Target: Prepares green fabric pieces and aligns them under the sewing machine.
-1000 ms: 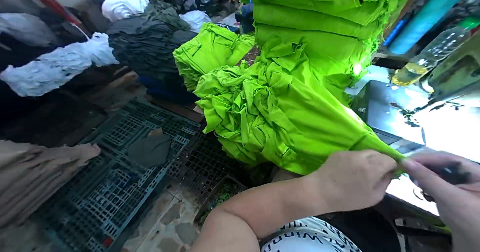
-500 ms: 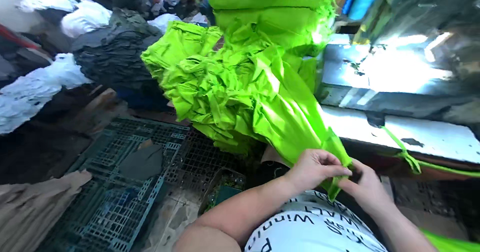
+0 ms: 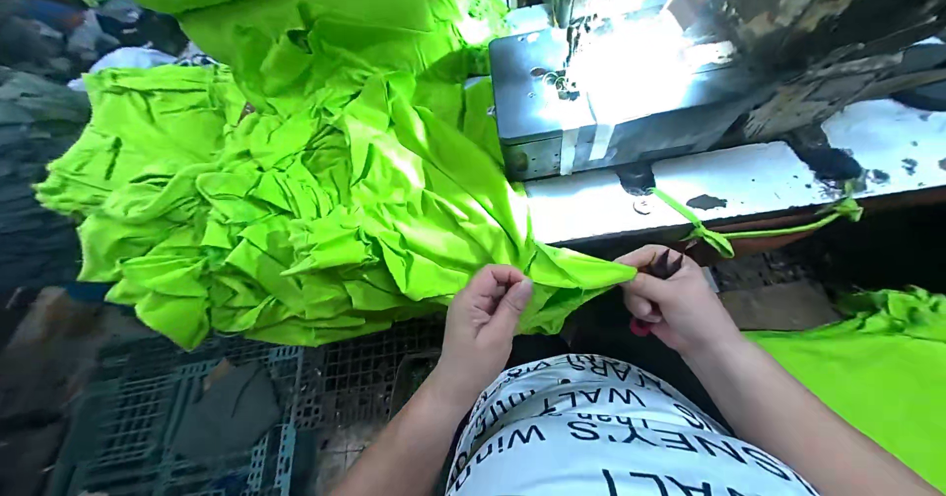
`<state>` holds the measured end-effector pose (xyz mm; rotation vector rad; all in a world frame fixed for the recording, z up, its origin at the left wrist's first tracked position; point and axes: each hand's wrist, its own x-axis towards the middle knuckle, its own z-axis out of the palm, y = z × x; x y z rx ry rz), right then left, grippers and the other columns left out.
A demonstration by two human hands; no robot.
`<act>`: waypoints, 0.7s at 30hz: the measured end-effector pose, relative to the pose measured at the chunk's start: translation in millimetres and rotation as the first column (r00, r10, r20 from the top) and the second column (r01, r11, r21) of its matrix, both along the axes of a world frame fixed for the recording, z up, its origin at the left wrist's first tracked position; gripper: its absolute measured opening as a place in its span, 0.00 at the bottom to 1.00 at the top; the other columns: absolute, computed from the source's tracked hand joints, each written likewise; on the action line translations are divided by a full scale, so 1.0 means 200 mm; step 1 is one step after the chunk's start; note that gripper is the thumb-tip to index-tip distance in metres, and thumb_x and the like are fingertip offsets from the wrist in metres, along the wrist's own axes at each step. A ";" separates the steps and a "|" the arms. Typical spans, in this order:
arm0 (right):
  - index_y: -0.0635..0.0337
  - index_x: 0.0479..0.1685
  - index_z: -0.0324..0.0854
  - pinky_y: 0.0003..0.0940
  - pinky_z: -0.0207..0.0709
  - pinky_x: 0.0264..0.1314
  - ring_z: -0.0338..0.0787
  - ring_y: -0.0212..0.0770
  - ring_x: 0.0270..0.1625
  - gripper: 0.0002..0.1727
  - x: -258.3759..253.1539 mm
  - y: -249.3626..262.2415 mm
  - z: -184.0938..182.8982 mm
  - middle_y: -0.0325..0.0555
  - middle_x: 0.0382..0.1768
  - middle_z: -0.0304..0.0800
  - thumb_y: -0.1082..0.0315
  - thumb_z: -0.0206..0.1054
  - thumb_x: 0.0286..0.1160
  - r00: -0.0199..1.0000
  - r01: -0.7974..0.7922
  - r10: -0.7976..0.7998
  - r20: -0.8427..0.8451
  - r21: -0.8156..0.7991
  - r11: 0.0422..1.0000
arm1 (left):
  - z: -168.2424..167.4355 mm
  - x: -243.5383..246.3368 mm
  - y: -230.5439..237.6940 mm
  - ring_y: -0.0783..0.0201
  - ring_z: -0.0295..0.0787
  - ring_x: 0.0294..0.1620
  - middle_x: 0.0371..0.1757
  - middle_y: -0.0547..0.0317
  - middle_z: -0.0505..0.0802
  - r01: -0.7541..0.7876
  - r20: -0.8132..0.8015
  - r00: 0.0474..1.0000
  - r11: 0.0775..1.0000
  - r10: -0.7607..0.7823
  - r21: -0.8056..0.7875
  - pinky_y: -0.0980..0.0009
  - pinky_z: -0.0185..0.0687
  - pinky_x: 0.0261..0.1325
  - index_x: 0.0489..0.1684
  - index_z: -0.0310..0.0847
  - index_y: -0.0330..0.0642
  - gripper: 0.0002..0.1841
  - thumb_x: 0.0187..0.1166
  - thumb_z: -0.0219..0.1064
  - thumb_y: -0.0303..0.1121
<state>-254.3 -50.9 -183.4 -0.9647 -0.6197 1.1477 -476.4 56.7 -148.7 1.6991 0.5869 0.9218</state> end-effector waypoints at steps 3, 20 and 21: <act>0.50 0.43 0.87 0.12 0.71 0.18 0.78 0.18 0.16 0.10 0.08 0.03 -0.02 0.29 0.20 0.83 0.57 0.64 0.86 0.717 -0.419 0.492 -0.493 0.259 0.870 | 0.03 -0.02 0.02 0.74 0.92 0.37 0.36 0.64 0.95 -0.046 0.112 0.990 0.945 0.087 -0.324 0.74 0.90 0.45 0.48 0.84 0.43 0.06 0.83 0.64 0.24; 0.49 0.49 0.93 0.13 0.83 0.41 0.88 0.19 0.40 0.11 0.03 0.12 0.20 0.25 0.40 0.92 0.66 0.80 0.68 0.839 -0.333 0.279 0.467 0.035 0.942 | -0.03 -0.19 0.00 0.80 0.79 0.37 0.33 0.62 0.82 -0.165 -0.034 0.978 0.870 0.204 0.464 0.89 0.74 0.44 0.51 0.93 0.43 0.09 0.76 0.75 0.29; 0.51 0.49 0.95 0.13 0.83 0.44 0.87 0.19 0.42 0.11 0.02 0.12 0.21 0.26 0.39 0.90 0.66 0.79 0.68 0.805 -0.283 0.216 0.553 0.038 0.958 | -0.04 -0.19 0.00 0.79 0.79 0.37 0.32 0.60 0.82 -0.179 -0.033 0.973 0.845 0.226 0.504 0.89 0.74 0.43 0.50 0.93 0.42 0.09 0.76 0.75 0.29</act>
